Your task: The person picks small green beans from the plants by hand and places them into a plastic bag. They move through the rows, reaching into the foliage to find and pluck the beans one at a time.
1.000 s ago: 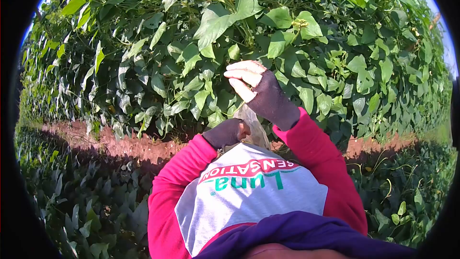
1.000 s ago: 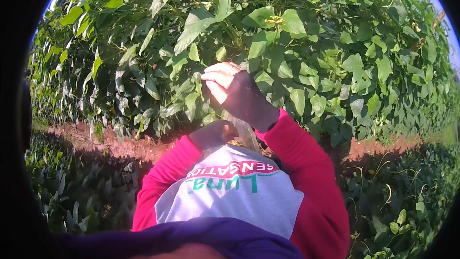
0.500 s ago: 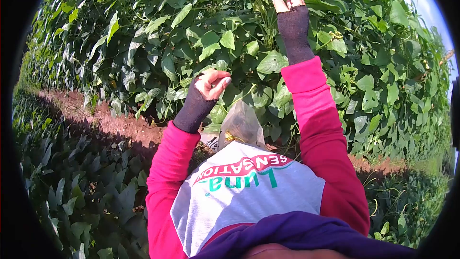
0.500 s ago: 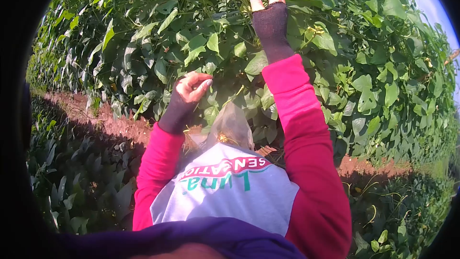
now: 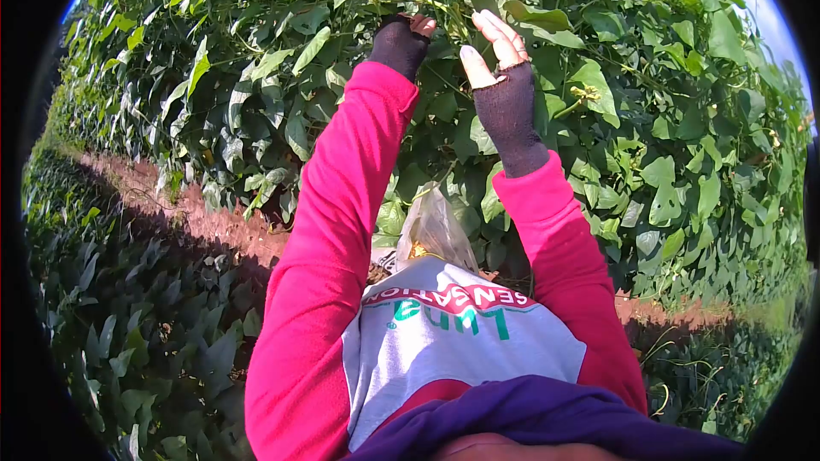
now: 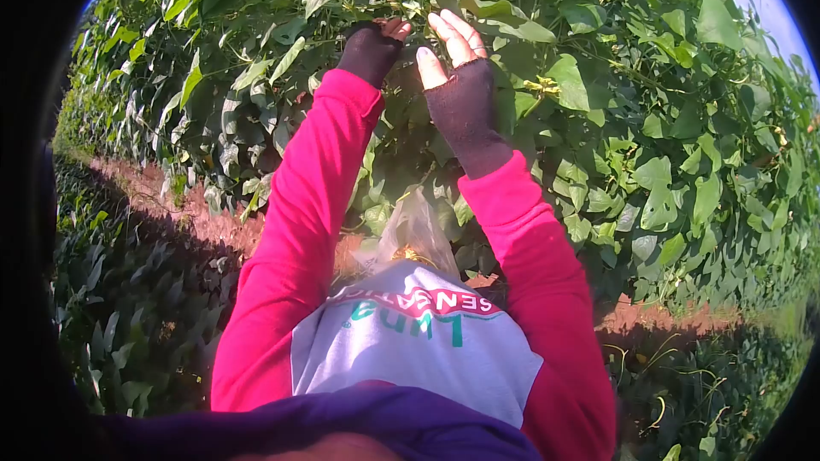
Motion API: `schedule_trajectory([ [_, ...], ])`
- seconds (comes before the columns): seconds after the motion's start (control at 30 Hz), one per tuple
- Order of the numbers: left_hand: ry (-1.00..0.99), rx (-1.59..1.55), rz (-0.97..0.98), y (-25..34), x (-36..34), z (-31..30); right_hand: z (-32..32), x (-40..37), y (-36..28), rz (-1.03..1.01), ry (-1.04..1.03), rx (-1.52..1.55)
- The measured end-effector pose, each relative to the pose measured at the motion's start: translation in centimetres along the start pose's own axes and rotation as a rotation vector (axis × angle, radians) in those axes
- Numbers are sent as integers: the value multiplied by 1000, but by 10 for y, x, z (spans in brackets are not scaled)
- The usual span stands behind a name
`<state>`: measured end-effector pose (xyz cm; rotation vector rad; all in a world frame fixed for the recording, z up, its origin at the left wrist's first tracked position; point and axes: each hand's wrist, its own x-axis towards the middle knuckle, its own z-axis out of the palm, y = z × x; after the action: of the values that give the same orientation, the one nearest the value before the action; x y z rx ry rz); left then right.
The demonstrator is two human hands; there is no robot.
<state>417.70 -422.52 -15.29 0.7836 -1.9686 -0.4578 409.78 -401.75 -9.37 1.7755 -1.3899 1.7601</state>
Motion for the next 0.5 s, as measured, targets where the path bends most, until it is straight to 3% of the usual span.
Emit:
schedule_trajectory([
  [0.1,53,-60,44,-14,20,25,-8,-17,-16,126,-115,41],
  [0.17,43,-194,31,-21,29,35,-7,-30,-11,95,-142,117],
  [0.23,23,-379,0,-30,35,39,-4,-38,-6,336,-188,308],
  [0.27,17,-478,-20,-36,36,41,-12,-36,-13,213,-225,23],
  [0.5,32,-1353,-235,-68,46,75,-2,-33,-24,178,-307,112],
])
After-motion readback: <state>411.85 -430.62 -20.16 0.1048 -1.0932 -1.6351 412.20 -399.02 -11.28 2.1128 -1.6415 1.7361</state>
